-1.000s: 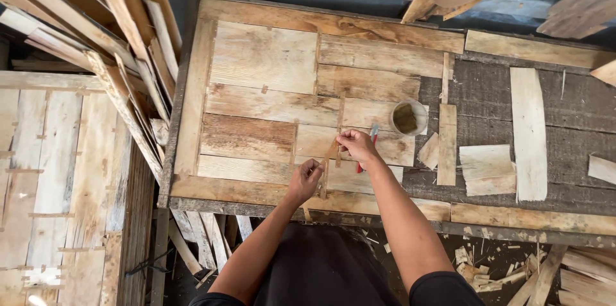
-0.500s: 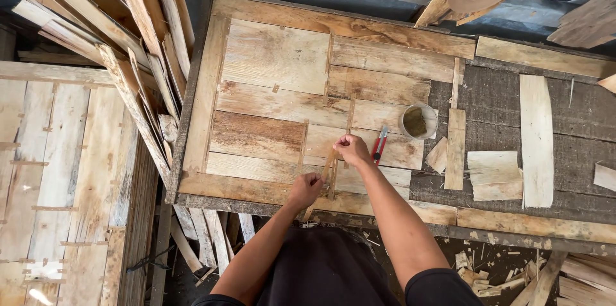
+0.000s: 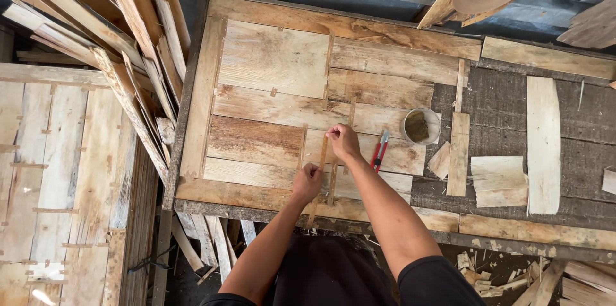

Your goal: Constructing or patching wooden paneling using a utility knife and small pieces of wood veneer.

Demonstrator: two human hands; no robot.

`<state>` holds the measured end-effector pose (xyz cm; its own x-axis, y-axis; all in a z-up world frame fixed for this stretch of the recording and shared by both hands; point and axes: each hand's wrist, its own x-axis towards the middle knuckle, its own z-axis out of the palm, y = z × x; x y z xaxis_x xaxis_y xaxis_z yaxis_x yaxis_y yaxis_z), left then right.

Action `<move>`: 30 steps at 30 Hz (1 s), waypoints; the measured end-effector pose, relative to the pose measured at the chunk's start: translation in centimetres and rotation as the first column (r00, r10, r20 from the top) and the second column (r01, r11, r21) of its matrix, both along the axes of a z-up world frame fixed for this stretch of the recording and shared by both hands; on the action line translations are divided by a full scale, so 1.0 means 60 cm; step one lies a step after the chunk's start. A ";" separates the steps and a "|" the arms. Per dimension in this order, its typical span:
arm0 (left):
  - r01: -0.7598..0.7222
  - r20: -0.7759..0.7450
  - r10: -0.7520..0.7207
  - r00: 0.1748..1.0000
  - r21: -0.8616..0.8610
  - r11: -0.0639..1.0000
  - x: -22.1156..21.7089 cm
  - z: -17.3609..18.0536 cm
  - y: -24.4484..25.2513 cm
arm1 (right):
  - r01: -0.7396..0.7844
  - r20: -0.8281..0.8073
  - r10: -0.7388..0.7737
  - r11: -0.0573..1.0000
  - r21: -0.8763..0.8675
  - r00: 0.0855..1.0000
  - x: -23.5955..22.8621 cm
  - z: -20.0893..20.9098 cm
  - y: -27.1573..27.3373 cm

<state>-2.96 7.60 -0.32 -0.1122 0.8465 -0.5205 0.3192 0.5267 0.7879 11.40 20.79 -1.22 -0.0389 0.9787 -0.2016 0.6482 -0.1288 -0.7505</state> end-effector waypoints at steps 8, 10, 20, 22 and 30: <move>-0.027 -0.022 0.026 0.999 -0.041 0.999 0.006 -0.016 0.028 | 0.064 0.140 -0.061 0.998 -0.015 0.988 -0.011 -0.012 0.016; -0.029 -0.019 0.028 0.999 -0.049 0.998 0.005 -0.021 0.030 | 0.080 0.156 -0.072 0.996 -0.045 0.985 -0.015 -0.012 0.018; 0.001 -0.041 -0.006 0.999 -0.105 0.994 -0.001 0.016 0.042 | 0.082 0.176 -0.082 0.997 0.005 0.981 -0.021 -0.003 0.023; 0.004 -0.041 -0.009 0.999 -0.124 0.992 -0.001 0.018 0.044 | 0.088 0.180 -0.084 0.996 -0.013 0.980 -0.021 -0.004 0.026; -0.013 -0.045 0.008 0.999 -0.103 0.995 -0.001 -0.010 0.042 | 0.098 0.200 -0.085 0.994 -0.054 0.976 -0.024 -0.006 0.031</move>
